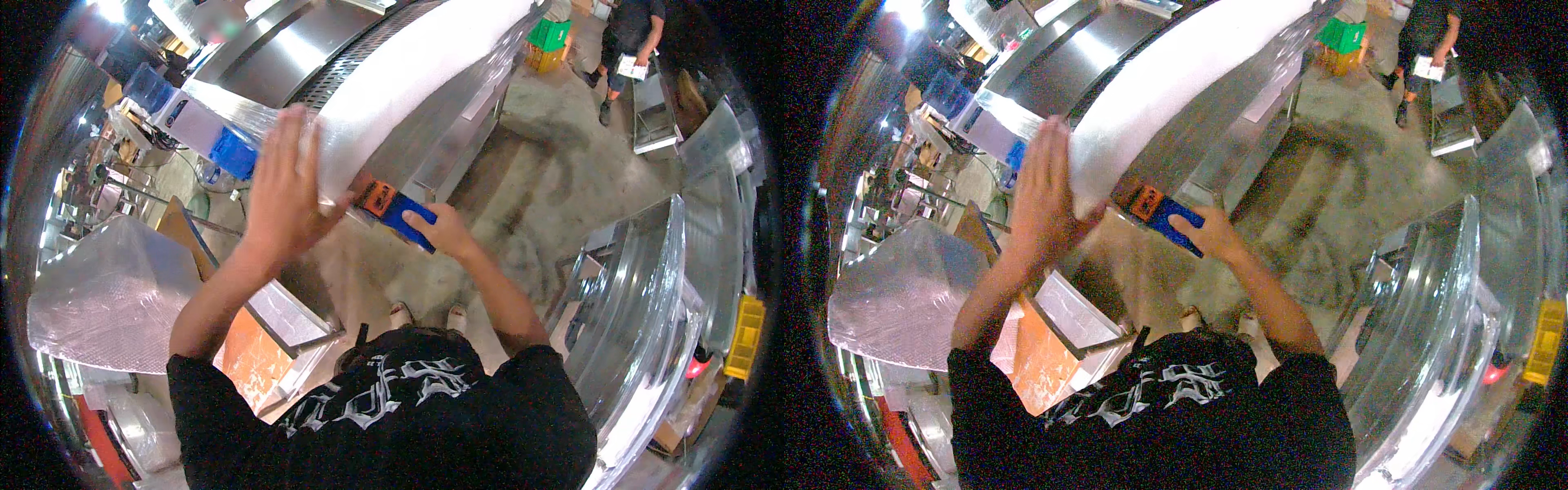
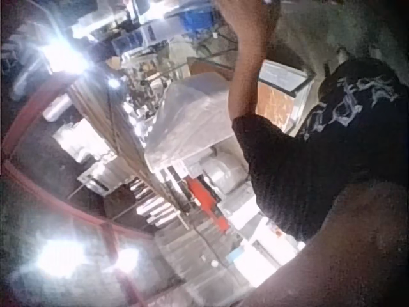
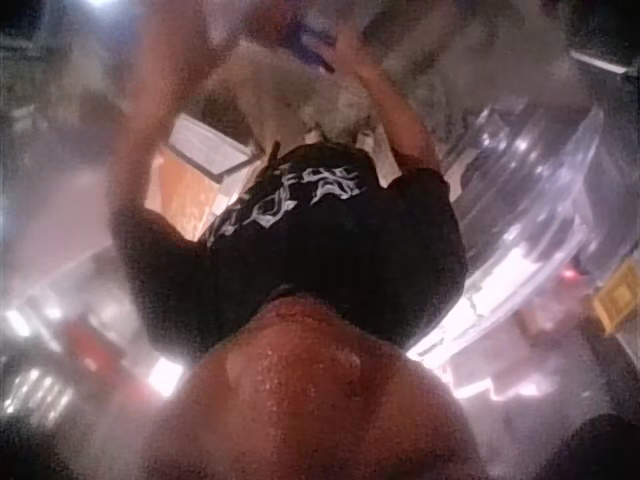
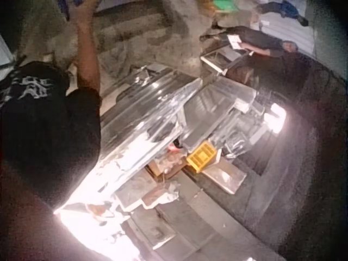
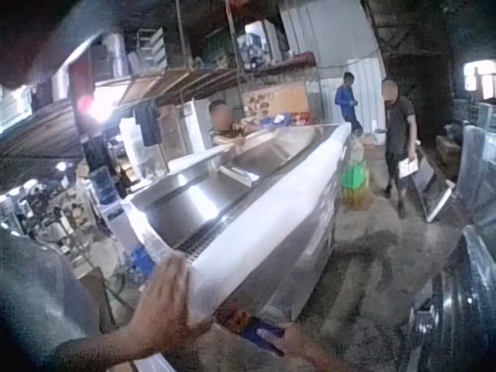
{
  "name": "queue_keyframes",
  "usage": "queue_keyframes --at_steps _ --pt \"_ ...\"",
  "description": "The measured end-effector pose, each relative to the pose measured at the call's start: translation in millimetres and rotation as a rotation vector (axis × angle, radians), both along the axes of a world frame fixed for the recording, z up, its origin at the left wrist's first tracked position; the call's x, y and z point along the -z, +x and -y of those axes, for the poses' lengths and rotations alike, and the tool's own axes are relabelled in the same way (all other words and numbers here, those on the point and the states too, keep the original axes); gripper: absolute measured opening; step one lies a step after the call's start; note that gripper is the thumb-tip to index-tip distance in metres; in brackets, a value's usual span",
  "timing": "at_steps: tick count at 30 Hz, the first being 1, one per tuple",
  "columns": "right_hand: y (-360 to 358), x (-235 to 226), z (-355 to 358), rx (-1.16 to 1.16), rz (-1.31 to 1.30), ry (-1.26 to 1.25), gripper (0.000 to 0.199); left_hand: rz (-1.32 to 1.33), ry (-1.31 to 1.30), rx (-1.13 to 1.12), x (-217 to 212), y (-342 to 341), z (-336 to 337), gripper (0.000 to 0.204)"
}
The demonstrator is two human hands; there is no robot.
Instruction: The person wraps a large stainless steel commercial kitchen unit with white foam padding and clear plastic wrap. They use a handheld tape dispenser to secure the foam and plastic layers while another person assists by holding the unit steady.
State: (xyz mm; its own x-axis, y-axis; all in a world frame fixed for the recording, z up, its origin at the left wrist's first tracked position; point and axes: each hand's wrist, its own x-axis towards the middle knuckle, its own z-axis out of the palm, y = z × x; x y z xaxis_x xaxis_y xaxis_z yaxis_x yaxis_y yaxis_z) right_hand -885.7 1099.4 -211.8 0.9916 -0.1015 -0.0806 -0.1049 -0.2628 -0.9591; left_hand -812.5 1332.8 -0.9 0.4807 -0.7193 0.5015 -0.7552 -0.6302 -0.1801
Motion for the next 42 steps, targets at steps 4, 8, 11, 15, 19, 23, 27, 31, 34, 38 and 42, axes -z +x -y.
queue_keyframes --at_steps 4,8,11,15,19,23,27,31,34,38,42 --pt "0 39 -1 0.06 0.018 0.045 0.059 0.319 0.725 0.24 60 -7 15 0.074" --pt "-16 14 12 0.012 -0.017 -0.104 0.062 0.499 1.068 0.069 88 0 18 0.077" --pt "-24 -15 22 -0.04 -0.129 -0.311 0.069 0.637 1.075 0.078 79 -9 12 0.07" --pt "-4 -63 10 -0.078 -0.123 -0.606 0.063 0.673 1.209 0.102 76 -5 12 0.064" --pt "4 -87 -16 -0.448 -0.222 -1.369 0.053 0.748 1.185 0.093 91 4 9 0.062" --pt "-36 -89 9 -0.258 -0.304 -0.953 0.058 0.808 1.135 0.169 110 10 1 0.059" --pt "-76 -10 31 -0.076 -0.385 -0.47 0.066 0.548 1.133 0.227 145 18 10 0.065" --pt "-158 96 27 0.321 -0.483 -0.242 0.076 -0.26 0.888 0.619 80 0 25 0.067" --pt "-193 118 12 0.56 -0.676 -0.201 0.076 -0.57 0.662 0.858 4 -2 29 0.069" --pt "-200 142 4 0.665 -0.704 -0.111 0.075 -0.31 0.53 0.954 -71 49 88 0.071" --pt "-168 203 -17 0.722 -0.689 -0.116 0.076 -0.069 0.563 0.989 -73 135 162 0.065"
